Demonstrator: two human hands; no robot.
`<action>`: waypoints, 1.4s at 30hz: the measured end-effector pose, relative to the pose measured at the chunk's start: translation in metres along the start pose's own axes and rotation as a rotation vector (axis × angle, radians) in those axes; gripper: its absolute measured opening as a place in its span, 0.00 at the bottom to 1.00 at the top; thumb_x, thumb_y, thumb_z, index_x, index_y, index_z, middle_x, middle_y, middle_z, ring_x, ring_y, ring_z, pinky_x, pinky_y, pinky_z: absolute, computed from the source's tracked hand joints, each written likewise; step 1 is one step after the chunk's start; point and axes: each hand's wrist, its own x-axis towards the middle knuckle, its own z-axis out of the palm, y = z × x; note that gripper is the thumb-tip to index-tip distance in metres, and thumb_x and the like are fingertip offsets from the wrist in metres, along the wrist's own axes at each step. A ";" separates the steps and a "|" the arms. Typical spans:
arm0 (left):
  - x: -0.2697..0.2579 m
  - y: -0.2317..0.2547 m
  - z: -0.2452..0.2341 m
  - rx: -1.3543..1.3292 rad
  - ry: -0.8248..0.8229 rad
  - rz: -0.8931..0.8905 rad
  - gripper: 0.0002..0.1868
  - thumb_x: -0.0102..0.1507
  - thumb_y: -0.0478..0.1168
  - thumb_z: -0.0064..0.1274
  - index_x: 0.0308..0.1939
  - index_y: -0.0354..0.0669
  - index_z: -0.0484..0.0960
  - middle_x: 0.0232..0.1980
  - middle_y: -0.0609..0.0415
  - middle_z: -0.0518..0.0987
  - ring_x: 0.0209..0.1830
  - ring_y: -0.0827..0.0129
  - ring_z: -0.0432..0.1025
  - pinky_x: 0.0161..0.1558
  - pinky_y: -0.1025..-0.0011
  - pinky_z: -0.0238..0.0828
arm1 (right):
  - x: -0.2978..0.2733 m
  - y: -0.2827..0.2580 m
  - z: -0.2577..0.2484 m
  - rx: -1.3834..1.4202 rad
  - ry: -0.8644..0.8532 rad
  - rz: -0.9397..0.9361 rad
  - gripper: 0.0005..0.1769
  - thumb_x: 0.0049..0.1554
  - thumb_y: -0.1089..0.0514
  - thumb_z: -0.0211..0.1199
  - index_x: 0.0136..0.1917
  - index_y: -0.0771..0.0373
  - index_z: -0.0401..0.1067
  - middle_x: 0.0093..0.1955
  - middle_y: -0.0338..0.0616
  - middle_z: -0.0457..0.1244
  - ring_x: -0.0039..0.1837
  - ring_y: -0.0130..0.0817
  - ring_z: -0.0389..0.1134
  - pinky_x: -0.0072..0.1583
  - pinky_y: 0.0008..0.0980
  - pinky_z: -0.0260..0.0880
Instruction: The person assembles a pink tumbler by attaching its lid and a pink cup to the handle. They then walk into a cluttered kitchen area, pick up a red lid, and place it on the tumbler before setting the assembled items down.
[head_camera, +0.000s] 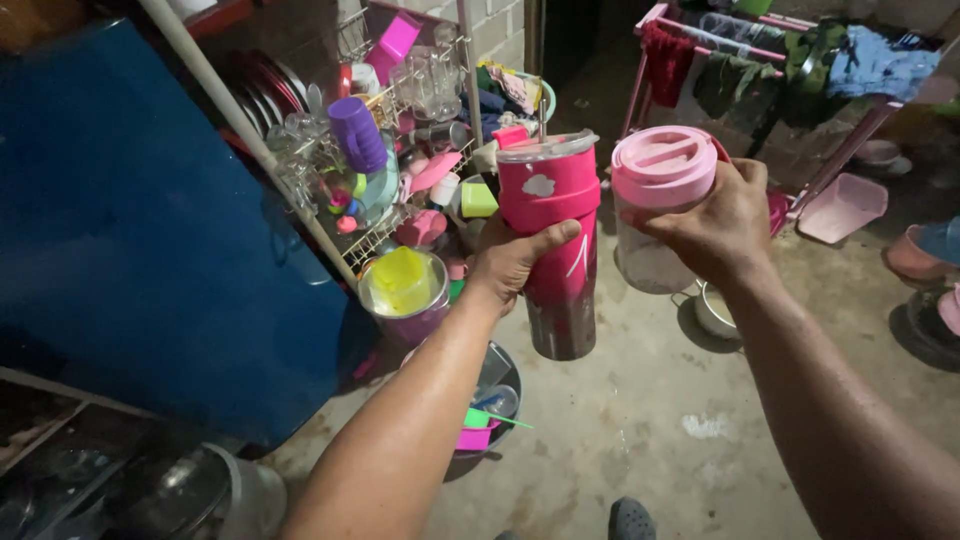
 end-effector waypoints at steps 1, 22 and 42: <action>-0.001 0.000 0.000 -0.005 0.001 0.006 0.36 0.50 0.46 0.74 0.59 0.37 0.81 0.55 0.50 0.85 0.53 0.67 0.79 0.57 0.64 0.76 | -0.001 -0.002 -0.001 0.013 -0.004 -0.012 0.41 0.39 0.40 0.82 0.63 0.55 0.77 0.61 0.42 0.68 0.69 0.50 0.55 0.69 0.44 0.60; 0.057 -0.042 0.109 0.174 0.130 0.177 0.32 0.52 0.43 0.73 0.58 0.37 0.81 0.53 0.52 0.85 0.51 0.68 0.79 0.55 0.65 0.78 | 0.087 0.168 -0.046 0.415 -0.192 -0.149 0.27 0.44 0.55 0.76 0.57 0.62 0.79 0.54 0.44 0.71 0.58 0.37 0.65 0.61 0.38 0.68; 0.139 -0.159 0.251 0.366 0.306 0.251 0.32 0.51 0.43 0.73 0.57 0.36 0.81 0.54 0.52 0.84 0.54 0.68 0.78 0.59 0.65 0.77 | 0.175 0.404 -0.068 0.493 -0.548 -0.294 0.47 0.35 0.41 0.80 0.66 0.59 0.72 0.67 0.51 0.62 0.72 0.46 0.58 0.71 0.44 0.57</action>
